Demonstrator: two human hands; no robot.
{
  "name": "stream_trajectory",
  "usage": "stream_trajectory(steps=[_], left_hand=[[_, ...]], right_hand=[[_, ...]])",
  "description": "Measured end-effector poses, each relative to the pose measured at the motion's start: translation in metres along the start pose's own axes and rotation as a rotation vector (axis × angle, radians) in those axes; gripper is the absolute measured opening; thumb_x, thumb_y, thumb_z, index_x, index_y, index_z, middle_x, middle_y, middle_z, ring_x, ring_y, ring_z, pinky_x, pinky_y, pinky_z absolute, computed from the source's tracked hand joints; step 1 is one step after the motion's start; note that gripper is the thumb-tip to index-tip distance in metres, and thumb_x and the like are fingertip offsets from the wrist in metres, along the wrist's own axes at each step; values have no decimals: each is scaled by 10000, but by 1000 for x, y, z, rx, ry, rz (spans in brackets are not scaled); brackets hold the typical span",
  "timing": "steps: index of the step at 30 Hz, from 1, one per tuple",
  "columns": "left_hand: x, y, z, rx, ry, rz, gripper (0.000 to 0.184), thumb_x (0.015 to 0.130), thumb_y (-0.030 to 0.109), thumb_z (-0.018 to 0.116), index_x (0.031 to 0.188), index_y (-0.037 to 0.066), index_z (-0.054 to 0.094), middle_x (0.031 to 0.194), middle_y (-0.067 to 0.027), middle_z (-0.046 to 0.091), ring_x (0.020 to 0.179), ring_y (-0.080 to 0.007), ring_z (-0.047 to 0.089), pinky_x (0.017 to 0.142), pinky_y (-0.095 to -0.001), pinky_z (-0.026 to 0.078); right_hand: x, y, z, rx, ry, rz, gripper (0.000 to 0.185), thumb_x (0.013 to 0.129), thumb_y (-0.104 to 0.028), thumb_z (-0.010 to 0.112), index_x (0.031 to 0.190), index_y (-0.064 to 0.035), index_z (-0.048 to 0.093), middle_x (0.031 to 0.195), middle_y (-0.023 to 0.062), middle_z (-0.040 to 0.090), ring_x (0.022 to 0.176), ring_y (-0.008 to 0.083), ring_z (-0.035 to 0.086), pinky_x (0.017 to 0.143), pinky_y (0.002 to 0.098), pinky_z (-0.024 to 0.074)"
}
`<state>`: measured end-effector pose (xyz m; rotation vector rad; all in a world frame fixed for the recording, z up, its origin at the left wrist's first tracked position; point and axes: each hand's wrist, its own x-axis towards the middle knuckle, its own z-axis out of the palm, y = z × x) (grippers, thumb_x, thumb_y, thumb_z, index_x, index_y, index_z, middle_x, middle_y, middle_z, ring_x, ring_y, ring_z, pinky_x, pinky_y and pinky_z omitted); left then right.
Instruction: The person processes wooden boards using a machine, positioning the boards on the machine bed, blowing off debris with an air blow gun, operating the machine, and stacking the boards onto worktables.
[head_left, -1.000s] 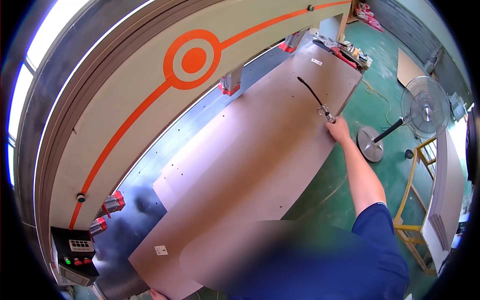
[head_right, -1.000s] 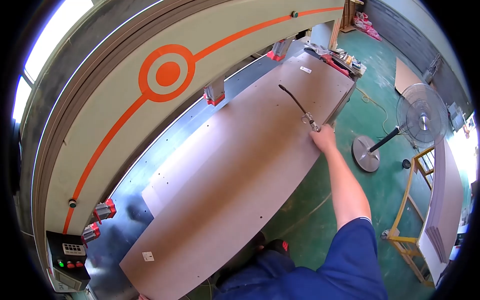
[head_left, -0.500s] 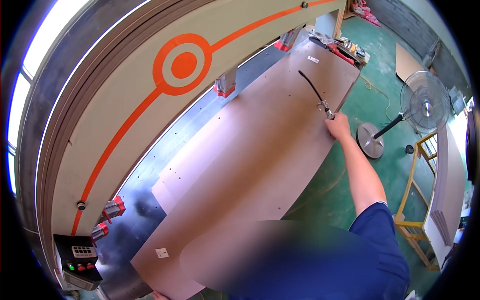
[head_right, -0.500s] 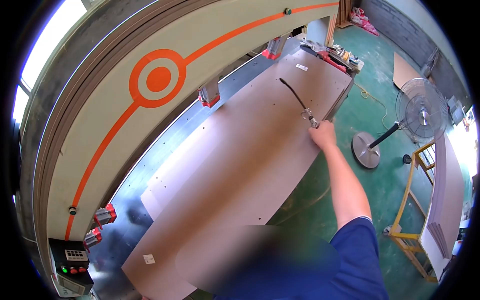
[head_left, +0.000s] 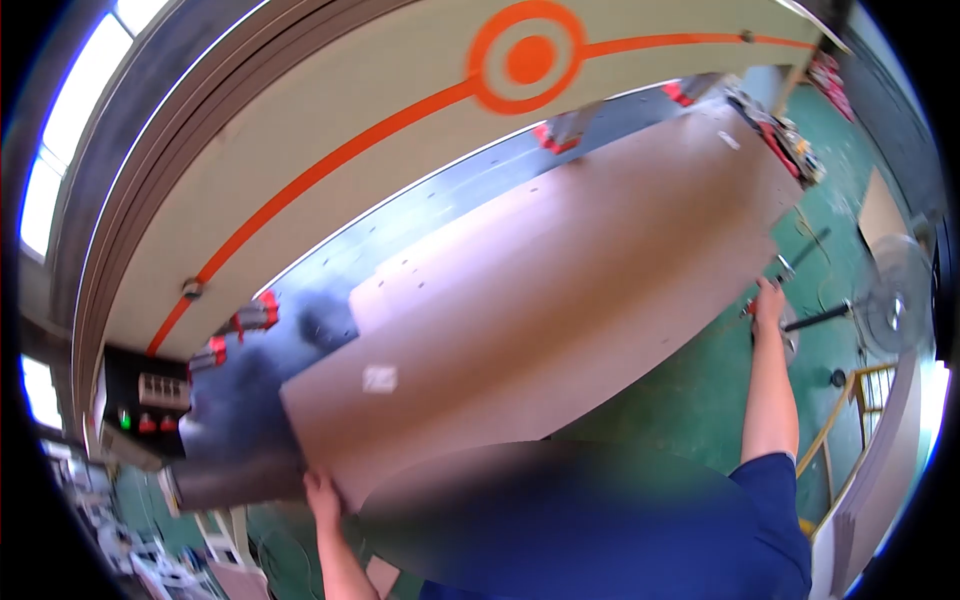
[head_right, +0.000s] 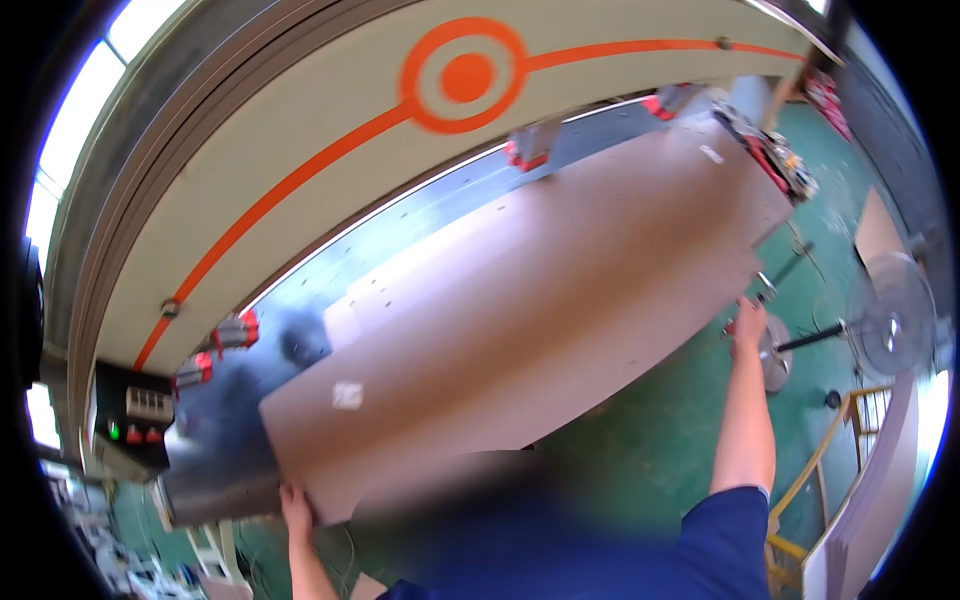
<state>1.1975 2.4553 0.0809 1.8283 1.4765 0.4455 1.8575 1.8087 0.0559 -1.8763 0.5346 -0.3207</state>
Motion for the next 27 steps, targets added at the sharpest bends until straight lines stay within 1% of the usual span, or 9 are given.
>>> stream_trajectory(steps=[1,3,6,8,10,13,16,22,27], left_hand=[[2,13,12,105,-51,-157,478,974,402,488,1210,-13,502,1109,-190,620,1037,-266,563,926,-370,418],[-13,65,47,87,-36,-69,503,956,427,504,1180,-24,504,1112,-232,618,1070,-327,579,922,-383,422],[-18,104,93,25,-101,-46,517,930,433,545,1151,-32,505,1140,-250,609,1102,-355,577,928,-389,422],[-18,127,113,-34,-141,-34,515,920,411,561,1155,-41,491,1140,-255,606,1103,-357,577,929,-391,423],[-8,127,133,-96,-138,-34,514,913,386,568,1170,-48,470,1114,-259,609,1101,-366,576,923,-392,426],[-3,146,144,-142,-198,-38,493,913,354,558,1163,-56,447,1155,-279,586,1127,-393,559,928,-400,427],[4,165,153,-109,-225,-58,494,902,339,567,1158,-62,435,1180,-289,567,1135,-406,546,937,-414,427],[-2,183,181,10,-271,-25,563,843,348,642,1184,-47,429,1241,-276,482,1173,-428,471,975,-467,402],[-16,165,176,-13,-212,166,531,852,370,639,1162,-22,459,1237,-252,451,1168,-401,432,1006,-471,353]], right_hand=[[22,39,-6,104,-122,62,244,795,-220,655,948,-32,623,756,37,577,677,139,544,617,283,439],[-14,30,1,139,-193,81,283,831,-247,678,989,-22,612,836,22,578,743,132,536,662,292,424],[-75,-14,23,251,-254,81,170,866,-211,648,923,-58,598,774,20,569,676,124,546,611,274,422],[-82,-20,29,199,-331,111,193,874,-233,654,915,-51,606,776,25,590,615,115,528,522,263,386],[-70,-2,41,259,-332,73,227,869,-253,669,921,-39,613,796,20,602,619,107,513,489,274,373],[-84,-19,46,111,-325,88,210,873,-246,661,915,-47,608,792,17,597,604,114,509,477,286,368],[-103,-29,65,-16,-206,-84,186,875,-237,652,887,-60,597,763,12,585,613,115,515,503,281,371],[-71,-43,62,-159,-408,-64,207,875,-243,651,876,-50,576,699,10,576,632,104,536,539,277,398],[-139,-44,51,-267,-360,-66,240,873,-245,643,744,-75,532,604,16,538,469,109,497,396,257,356]])
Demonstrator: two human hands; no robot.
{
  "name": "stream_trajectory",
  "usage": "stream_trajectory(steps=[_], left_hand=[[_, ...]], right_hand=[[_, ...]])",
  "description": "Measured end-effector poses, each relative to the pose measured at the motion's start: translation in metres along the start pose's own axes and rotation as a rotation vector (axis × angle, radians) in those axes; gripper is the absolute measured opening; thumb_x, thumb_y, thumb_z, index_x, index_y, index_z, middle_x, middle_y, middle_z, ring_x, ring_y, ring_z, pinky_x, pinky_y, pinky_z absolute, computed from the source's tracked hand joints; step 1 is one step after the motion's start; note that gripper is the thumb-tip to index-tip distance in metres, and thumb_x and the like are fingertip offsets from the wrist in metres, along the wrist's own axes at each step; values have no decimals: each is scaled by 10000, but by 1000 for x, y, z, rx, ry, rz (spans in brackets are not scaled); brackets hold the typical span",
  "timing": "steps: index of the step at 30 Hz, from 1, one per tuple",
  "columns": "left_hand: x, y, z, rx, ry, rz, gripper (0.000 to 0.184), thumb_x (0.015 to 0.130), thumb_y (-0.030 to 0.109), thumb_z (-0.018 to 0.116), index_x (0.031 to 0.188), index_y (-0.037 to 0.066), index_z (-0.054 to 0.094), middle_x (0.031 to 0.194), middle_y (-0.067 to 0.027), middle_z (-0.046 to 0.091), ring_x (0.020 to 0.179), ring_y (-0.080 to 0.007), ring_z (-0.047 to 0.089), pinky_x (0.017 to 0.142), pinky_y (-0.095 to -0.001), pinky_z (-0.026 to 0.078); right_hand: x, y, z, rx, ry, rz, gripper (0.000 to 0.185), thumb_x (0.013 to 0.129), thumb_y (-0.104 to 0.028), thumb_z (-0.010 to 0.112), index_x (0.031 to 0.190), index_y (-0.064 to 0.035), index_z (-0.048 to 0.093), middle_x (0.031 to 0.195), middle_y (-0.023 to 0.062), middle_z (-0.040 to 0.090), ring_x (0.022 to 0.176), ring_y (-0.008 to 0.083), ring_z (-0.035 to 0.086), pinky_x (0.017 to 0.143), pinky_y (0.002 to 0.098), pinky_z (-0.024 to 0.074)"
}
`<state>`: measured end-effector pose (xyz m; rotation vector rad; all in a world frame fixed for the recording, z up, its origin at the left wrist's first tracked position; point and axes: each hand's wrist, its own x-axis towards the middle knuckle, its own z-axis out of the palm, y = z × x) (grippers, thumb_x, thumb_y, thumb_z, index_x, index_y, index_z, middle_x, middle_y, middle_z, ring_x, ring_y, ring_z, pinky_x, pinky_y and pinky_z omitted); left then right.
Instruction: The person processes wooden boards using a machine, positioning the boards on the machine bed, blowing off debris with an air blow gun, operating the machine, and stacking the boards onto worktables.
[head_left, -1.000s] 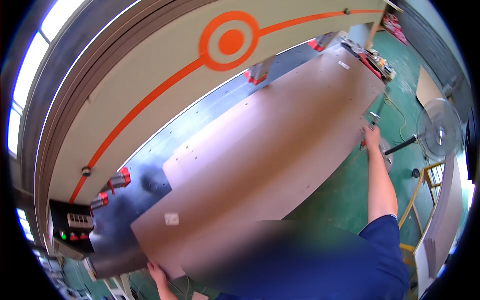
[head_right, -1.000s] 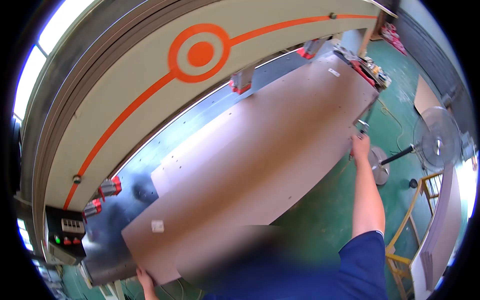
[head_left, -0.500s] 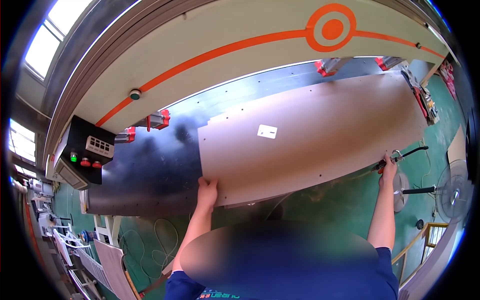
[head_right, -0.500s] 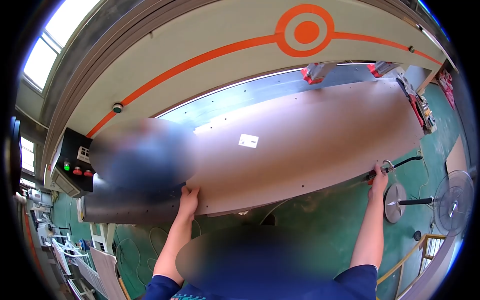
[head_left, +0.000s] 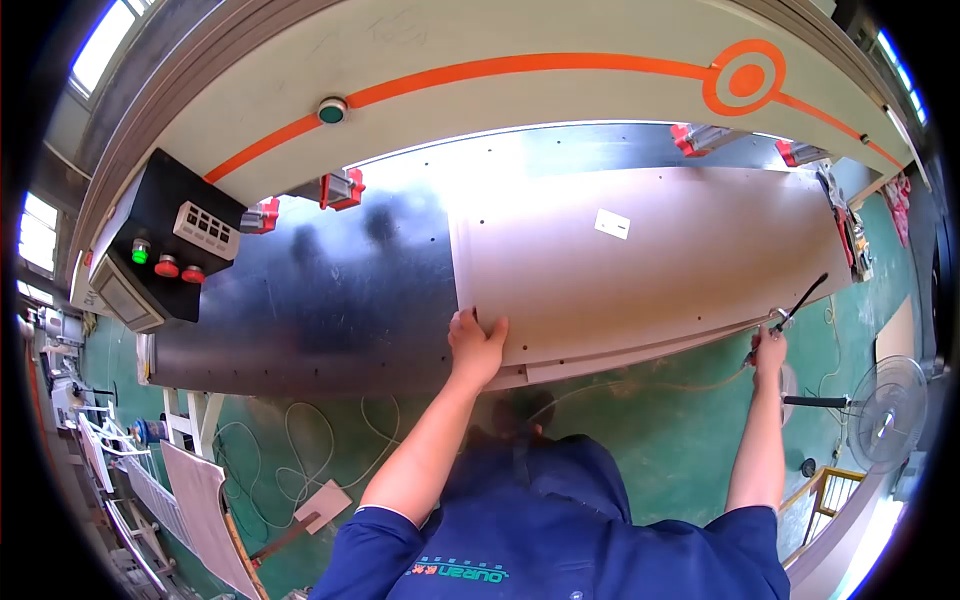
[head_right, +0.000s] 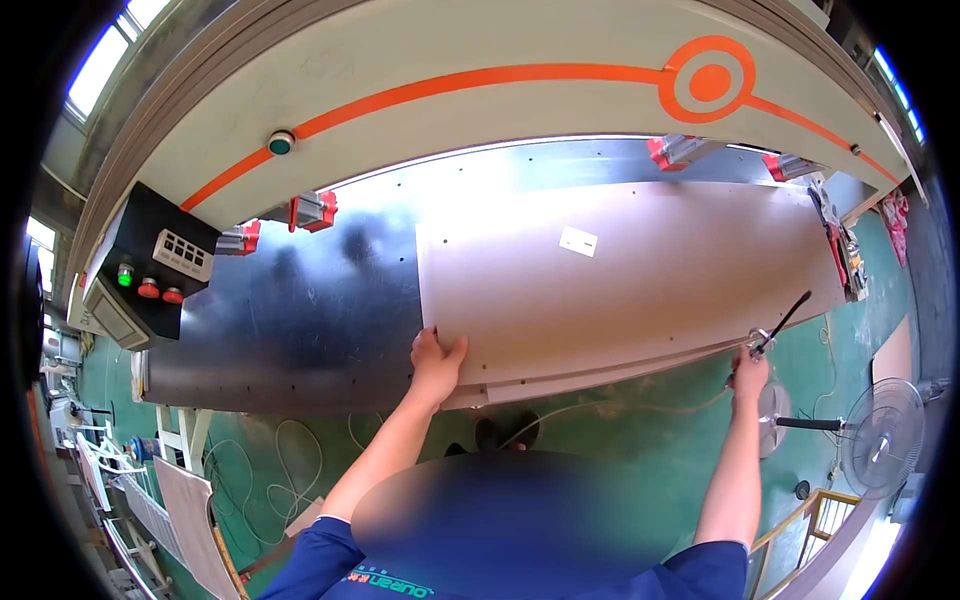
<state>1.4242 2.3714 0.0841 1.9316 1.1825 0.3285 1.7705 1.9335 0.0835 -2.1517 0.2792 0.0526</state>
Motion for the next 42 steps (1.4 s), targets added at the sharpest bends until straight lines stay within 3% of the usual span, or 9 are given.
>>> stream_trajectory(steps=[4,9,13,15,21,25,31,35,42], left_hand=[[-32,-33,-25,-54,155,85,444,865,265,643,1178,-6,484,1201,-210,500,1108,-329,493,948,-418,406],[-101,-30,-68,-425,-513,99,478,836,107,672,1252,-3,466,1166,-101,567,989,-170,570,849,-300,472],[-132,-17,-48,-481,-647,437,623,789,187,741,1314,10,457,1284,-136,533,1178,-248,520,1009,-371,415],[-133,-16,-50,-500,-975,162,727,784,275,764,1346,-28,415,1344,-165,483,1256,-268,454,1060,-389,367],[-173,-83,-43,-719,-619,-121,520,978,247,467,1418,24,301,1423,-120,378,1306,-214,380,1074,-338,330],[-210,-143,-34,-1435,-341,-280,376,977,261,457,1279,45,401,1301,-128,454,1221,-226,442,1045,-372,367],[-213,-210,-42,-1956,174,-423,251,977,283,443,1072,77,550,1119,-141,568,1093,-244,536,1002,-424,422],[-181,-273,-76,-1922,536,-649,187,868,252,574,780,100,512,788,-101,585,882,-281,601,958,-499,461],[-160,-308,-55,-1786,590,-904,229,858,202,581,991,44,481,1036,-110,554,957,-268,582,992,-475,460]], right_hand=[[-104,10,22,-117,-217,-282,178,827,-111,649,812,-62,478,740,26,498,689,126,449,626,292,403],[-279,-115,67,-275,-815,-370,313,711,-89,597,972,-24,439,697,99,507,625,197,510,601,352,451],[-350,-185,126,-198,-1297,-558,531,775,-108,677,1186,7,360,852,185,594,790,300,618,707,386,495],[-383,-204,163,-112,-1436,-630,711,775,-188,754,1294,24,316,899,195,603,852,301,626,761,384,494],[-467,-185,240,-83,-1679,-917,737,760,-150,769,1347,2,351,1055,194,567,1004,316,591,886,396,478],[-523,-101,263,-496,-1902,-821,510,751,-127,698,1216,-29,513,1090,189,564,1026,358,574,913,390,465],[-527,-90,243,-178,-1714,-1077,441,753,-163,667,1156,-22,555,1115,180,565,1097,358,514,967,438,416],[-459,-71,208,-278,-1589,-818,328,800,-175,647,1080,-18,580,1044,180,594,1035,359,554,919,426,449],[-359,25,124,-287,-1206,-82,271,849,-81,615,1102,12,587,914,61,636,844,144,614,786,281,506]])
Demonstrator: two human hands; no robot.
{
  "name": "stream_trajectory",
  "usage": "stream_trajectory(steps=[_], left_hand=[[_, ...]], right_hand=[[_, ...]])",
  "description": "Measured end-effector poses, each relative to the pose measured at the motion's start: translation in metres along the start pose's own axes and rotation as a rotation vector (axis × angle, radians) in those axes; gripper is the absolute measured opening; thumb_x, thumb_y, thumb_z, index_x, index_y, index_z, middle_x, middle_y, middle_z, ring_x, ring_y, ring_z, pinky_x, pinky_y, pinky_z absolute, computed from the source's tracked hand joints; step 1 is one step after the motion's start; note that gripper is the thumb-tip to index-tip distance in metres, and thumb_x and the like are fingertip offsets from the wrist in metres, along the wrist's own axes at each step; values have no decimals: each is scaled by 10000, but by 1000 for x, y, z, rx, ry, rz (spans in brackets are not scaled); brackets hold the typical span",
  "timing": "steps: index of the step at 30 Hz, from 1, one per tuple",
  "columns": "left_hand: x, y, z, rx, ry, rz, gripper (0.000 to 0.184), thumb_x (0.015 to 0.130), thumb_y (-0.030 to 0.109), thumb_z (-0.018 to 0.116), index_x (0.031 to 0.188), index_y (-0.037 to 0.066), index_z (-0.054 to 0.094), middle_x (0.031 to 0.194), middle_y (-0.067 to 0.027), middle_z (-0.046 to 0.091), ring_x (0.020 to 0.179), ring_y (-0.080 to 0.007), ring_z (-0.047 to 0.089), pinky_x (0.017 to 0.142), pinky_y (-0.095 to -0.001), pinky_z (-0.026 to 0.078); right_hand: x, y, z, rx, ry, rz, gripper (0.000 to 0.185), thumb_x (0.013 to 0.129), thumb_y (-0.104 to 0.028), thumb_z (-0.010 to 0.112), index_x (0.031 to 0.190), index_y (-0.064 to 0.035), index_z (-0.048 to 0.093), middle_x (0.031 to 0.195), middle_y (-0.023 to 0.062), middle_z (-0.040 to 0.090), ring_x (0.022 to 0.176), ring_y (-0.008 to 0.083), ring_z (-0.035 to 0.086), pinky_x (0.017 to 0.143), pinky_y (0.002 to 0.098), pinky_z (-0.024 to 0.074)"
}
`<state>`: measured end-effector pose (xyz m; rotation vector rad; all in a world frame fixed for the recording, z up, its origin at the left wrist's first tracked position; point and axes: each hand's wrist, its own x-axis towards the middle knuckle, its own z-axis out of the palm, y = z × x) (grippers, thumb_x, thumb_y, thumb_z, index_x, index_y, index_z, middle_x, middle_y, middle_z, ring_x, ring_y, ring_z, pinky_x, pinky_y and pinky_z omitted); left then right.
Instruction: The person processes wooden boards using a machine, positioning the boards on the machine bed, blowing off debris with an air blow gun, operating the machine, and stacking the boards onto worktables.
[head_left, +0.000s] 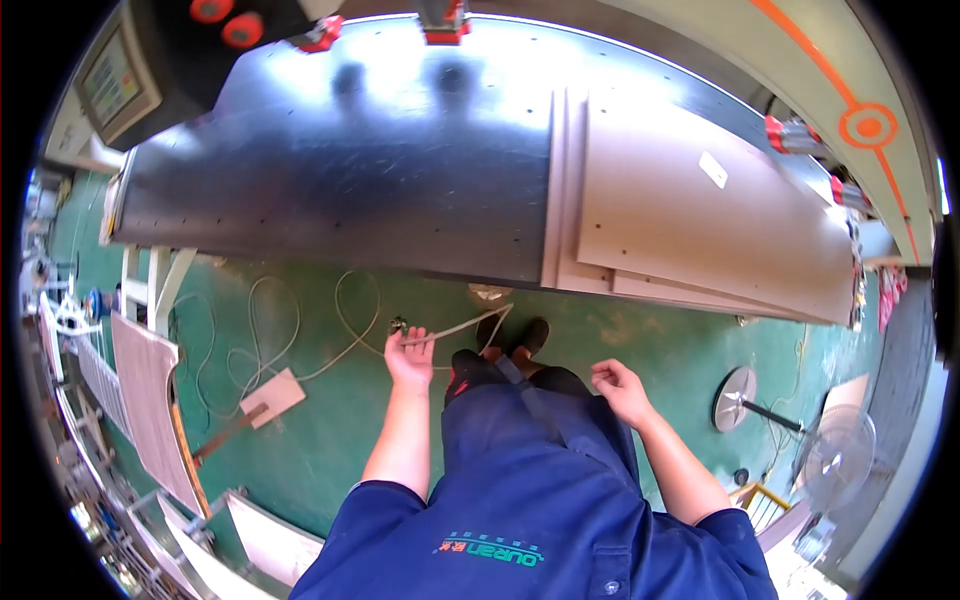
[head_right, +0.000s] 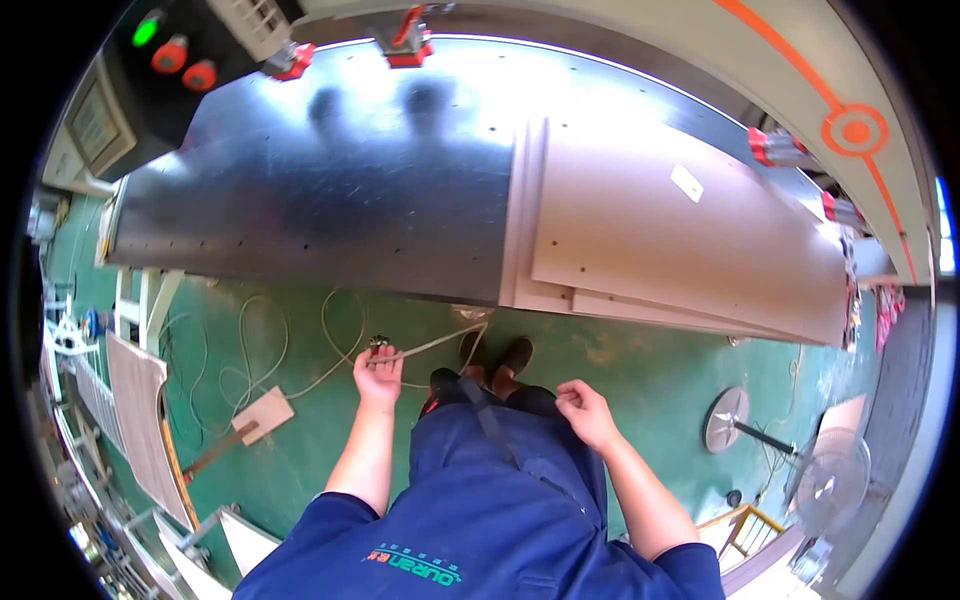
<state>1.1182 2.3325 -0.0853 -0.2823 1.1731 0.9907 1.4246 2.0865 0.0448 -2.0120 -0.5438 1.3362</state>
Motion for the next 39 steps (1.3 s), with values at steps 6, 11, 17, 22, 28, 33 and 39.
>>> stream_trajectory(steps=[6,11,17,22,28,33,39], left_hand=[[45,4,-24,250,118,48,377,858,246,597,1166,73,465,1133,-142,487,1042,-291,537,956,-471,479],[58,-1,-6,941,96,44,476,873,289,588,1268,71,433,1181,-142,478,1065,-293,546,861,-447,504],[-122,-53,156,1291,-620,-233,309,963,270,470,1109,7,538,992,-163,650,773,-265,670,675,-357,557],[-153,-111,239,1260,-537,495,397,952,398,502,1131,48,557,1056,-114,610,916,-190,605,754,-331,497],[-91,-165,287,1614,-230,862,583,947,496,484,1211,-23,518,1132,-180,598,1050,-268,559,932,-370,417],[-90,-171,303,1784,-85,853,735,920,599,453,1196,-76,545,1178,-226,600,1075,-303,572,948,-382,402],[-21,-116,275,1491,-312,860,635,959,489,460,1249,-71,539,1230,-159,587,1110,-243,544,995,-349,379]], right_hand=[[-38,94,-41,214,300,210,232,858,-57,554,1081,0,586,864,59,653,742,138,617,686,270,495],[-65,164,-81,278,443,411,225,857,-78,569,1072,-15,585,868,75,656,720,145,619,637,279,500],[-87,189,-218,458,822,281,164,854,-82,554,991,-9,607,799,83,647,652,155,613,570,280,496],[-71,214,-453,369,1252,38,160,885,-176,549,911,-35,620,700,33,592,583,118,539,503,256,418],[-36,215,-716,-94,1538,142,363,864,-283,568,1056,19,628,1059,210,657,1016,356,613,885,414,470],[-1,230,-835,-259,1399,382,562,860,-418,570,1205,26,562,1178,232,611,1120,347,575,940,402,442],[23,265,-898,-347,1199,424,570,895,-493,529,1206,-19,591,1181,252,577,1120,396,537,977,411,413]])
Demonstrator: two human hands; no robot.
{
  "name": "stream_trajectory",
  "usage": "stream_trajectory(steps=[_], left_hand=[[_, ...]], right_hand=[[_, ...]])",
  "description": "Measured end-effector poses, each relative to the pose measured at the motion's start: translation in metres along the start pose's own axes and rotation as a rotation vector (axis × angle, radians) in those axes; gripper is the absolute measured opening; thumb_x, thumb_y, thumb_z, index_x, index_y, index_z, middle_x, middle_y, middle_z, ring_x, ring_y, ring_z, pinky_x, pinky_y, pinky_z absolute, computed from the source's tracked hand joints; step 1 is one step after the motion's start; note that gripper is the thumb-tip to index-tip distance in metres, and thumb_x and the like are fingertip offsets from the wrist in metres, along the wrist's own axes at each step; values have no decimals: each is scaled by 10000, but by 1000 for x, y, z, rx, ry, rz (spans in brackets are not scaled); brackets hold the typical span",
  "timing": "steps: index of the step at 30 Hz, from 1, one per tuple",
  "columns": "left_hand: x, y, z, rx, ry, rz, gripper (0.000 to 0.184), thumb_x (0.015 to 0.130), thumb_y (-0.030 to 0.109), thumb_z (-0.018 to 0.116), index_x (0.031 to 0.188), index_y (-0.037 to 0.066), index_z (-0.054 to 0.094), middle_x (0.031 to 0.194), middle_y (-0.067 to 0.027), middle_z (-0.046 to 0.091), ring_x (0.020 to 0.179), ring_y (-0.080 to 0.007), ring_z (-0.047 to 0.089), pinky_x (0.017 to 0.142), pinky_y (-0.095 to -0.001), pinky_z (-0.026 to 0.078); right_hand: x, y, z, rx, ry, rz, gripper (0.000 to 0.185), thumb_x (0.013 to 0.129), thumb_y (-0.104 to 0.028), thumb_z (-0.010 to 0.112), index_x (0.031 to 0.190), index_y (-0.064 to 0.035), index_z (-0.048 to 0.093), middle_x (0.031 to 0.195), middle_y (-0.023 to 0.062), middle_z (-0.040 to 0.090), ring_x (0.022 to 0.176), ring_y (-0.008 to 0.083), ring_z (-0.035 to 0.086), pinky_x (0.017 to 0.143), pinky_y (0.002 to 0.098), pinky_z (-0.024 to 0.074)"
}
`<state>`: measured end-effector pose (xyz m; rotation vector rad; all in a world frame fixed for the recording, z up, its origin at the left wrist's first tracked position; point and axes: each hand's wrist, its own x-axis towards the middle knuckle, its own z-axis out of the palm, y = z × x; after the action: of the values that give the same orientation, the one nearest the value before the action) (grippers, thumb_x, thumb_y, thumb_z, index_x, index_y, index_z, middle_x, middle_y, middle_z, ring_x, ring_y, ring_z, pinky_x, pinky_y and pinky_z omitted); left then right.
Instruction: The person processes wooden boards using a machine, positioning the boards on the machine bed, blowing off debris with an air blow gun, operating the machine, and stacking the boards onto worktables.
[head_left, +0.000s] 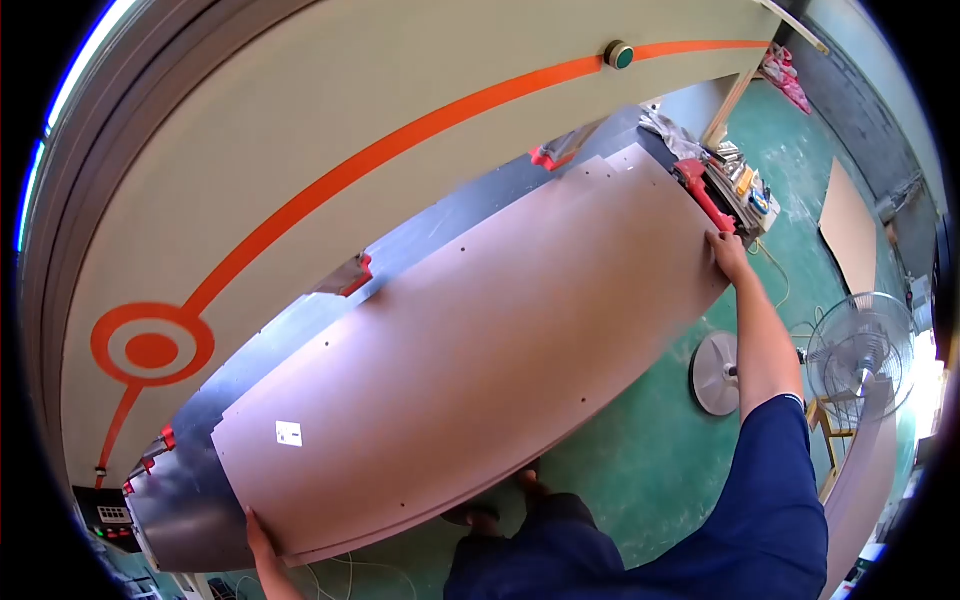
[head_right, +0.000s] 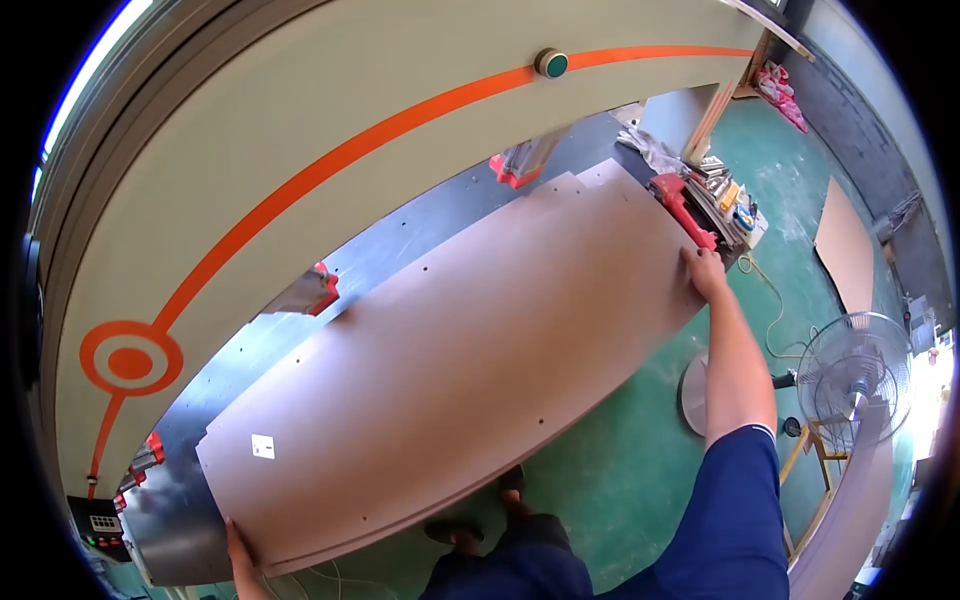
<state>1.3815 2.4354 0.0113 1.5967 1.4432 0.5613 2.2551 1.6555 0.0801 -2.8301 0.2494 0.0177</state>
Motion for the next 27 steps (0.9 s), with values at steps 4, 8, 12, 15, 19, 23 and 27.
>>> stream_trajectory(steps=[4,8,12,15,19,23,27], left_hand=[[-29,60,23,80,6,-21,588,972,447,459,1257,-61,539,1243,-126,575,1128,-219,520,1008,-334,363],[-63,114,52,121,56,-17,599,977,457,445,1264,-62,529,1252,-117,566,1134,-210,512,1011,-329,354],[-49,79,33,104,36,39,610,979,463,443,1279,-64,514,1261,-117,559,1136,-195,505,1005,-318,354],[-14,-4,-11,-204,-61,13,603,983,450,441,1294,-63,501,1274,-114,551,1151,-191,494,1007,-314,352],[-32,-3,-19,-78,-66,13,586,988,435,439,1305,-55,493,1288,-107,538,1165,-195,481,1012,-322,349],[-23,-8,-27,-28,-85,18,603,987,467,412,1345,-16,464,1337,-101,514,1222,-208,459,1037,-323,336],[-65,47,11,-224,-59,-106,609,981,467,436,1314,-39,490,1293,-91,538,1177,-202,483,1023,-328,342]], right_hand=[[16,-2,-3,84,-13,57,657,880,-558,513,1241,-10,547,1287,258,474,1198,405,479,1019,419,382],[12,2,4,47,-9,-3,641,878,-548,528,1218,-4,533,1241,254,499,1147,399,513,993,421,396],[-19,3,-10,23,-5,-4,555,884,-506,546,1111,-1,584,1149,245,562,1080,392,547,931,437,428],[-33,10,-12,56,-13,-105,507,923,-464,499,1102,-3,610,1124,231,569,1096,372,526,955,412,404],[-21,7,-12,51,-93,-64,503,896,-458,563,1137,-18,595,1113,164,598,1019,281,560,906,374,434],[-3,7,-2,368,-229,-1,498,873,-441,629,1186,-58,572,1046,95,605,961,191,565,859,313,449],[15,6,12,315,-148,-90,483,881,-451,615,1191,-82,583,1088,127,626,1042,237,579,908,341,439]])
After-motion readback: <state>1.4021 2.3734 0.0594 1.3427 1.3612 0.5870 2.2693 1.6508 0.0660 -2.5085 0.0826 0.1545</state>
